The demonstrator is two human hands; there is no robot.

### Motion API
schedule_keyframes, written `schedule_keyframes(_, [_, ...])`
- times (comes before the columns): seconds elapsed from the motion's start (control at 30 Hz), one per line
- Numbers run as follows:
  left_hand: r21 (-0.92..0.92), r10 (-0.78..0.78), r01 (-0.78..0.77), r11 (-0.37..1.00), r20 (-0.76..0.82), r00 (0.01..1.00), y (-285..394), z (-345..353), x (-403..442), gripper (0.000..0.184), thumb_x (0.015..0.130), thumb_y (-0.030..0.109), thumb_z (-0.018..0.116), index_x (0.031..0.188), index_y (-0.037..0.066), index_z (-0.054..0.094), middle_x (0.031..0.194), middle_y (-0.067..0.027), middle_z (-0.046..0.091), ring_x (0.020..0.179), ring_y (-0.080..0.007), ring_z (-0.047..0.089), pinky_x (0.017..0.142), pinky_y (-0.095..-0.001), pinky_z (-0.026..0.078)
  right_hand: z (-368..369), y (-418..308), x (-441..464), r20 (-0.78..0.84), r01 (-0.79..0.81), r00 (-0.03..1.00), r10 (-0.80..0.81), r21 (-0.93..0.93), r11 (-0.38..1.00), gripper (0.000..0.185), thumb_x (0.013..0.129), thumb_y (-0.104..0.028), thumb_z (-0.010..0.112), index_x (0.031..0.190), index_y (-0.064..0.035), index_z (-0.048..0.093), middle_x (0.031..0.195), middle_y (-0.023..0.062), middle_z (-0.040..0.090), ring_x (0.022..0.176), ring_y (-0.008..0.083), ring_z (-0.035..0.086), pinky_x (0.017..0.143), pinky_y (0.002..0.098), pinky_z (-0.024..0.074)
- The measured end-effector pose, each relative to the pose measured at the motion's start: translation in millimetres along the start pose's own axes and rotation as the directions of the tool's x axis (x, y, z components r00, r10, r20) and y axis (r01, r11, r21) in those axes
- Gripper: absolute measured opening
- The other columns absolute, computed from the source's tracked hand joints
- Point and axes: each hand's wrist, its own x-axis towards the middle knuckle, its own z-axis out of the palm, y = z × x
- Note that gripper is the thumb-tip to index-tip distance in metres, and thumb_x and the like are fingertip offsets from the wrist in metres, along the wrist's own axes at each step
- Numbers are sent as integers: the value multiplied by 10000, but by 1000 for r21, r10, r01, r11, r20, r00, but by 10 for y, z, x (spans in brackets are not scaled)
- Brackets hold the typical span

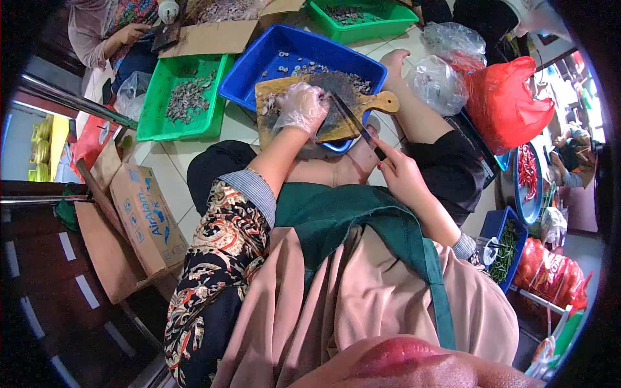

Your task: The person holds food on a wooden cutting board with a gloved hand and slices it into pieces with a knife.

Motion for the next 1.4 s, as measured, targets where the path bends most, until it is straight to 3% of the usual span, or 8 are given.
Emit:
schedule_keyframes(0.37, [-37, 96, -98, 994, -47, 994, -15, -54, -27, 238, 865, 332, 707, 950, 135, 810, 1006, -159, 716, 1031, -360, 655, 937, -503, 497, 30, 13, -6, 17, 35, 999, -34, -70, 997, 563, 896, -8, 596, 1447, -113, 553, 950, 277, 674, 902, 446, 669, 821, 499, 535])
schedule_keyframes(0.8, [-51, 92, -96, 994, -79, 993, -55, 19, -24, 253, 843, 321, 705, 939, 108, 803, 1020, -162, 715, 1052, -361, 642, 942, -514, 491, 163, 104, 194, 9, 65, 998, -64, -133, 989, 561, 907, -42, 589, 1459, -133, 545, 1040, 301, 673, 973, 472, 662, 897, 523, 537])
schedule_keyframes(0.87, [-47, 88, -90, 995, -32, 996, -23, -92, -51, 258, 842, 325, 704, 935, 104, 801, 1025, -164, 717, 1060, -363, 641, 942, -523, 488, 184, 175, 194, -20, 98, 995, -102, -143, 985, 563, 907, -40, 586, 1461, -132, 544, 1024, 294, 675, 965, 463, 663, 883, 515, 538])
schedule_keyframes(0.97, [-12, 106, -108, 994, -118, 987, -101, -39, -77, 231, 791, 336, 755, 886, 132, 808, 918, -157, 715, 938, -368, 669, 858, -518, 509, 126, 194, 177, -54, 56, 997, -62, -106, 993, 564, 906, -36, 582, 1462, -128, 545, 994, 283, 677, 942, 450, 665, 861, 504, 537])
schedule_keyframes(1.13, [-53, 39, -44, 998, -100, 994, -96, -124, -137, 243, 823, 384, 760, 887, 154, 809, 918, -136, 721, 970, -351, 671, 884, -527, 492, 90, 149, 137, -94, 46, 994, -52, -64, 997, 568, 904, -30, 588, 1463, -120, 544, 936, 263, 673, 891, 425, 670, 830, 494, 536])
schedule_keyframes(1.27, [-36, 34, -37, 999, -72, 997, -105, -154, -146, 270, 845, 426, 758, 892, 165, 812, 931, -133, 728, 982, -348, 671, 890, -522, 488, 7, 5, 51, -7, 50, 999, -51, -86, 995, 564, 903, -22, 590, 1458, -114, 549, 911, 259, 666, 878, 419, 670, 813, 489, 537])
schedule_keyframes(1.4, [-60, 70, -76, 995, -88, 994, -105, -159, -140, 231, 833, 378, 751, 901, 167, 815, 946, -133, 733, 985, -350, 671, 897, -524, 489, 21, -16, -31, 48, 46, 998, -43, -61, 997, 557, 902, -22, 592, 1451, -113, 555, 897, 261, 661, 866, 421, 668, 805, 491, 538])
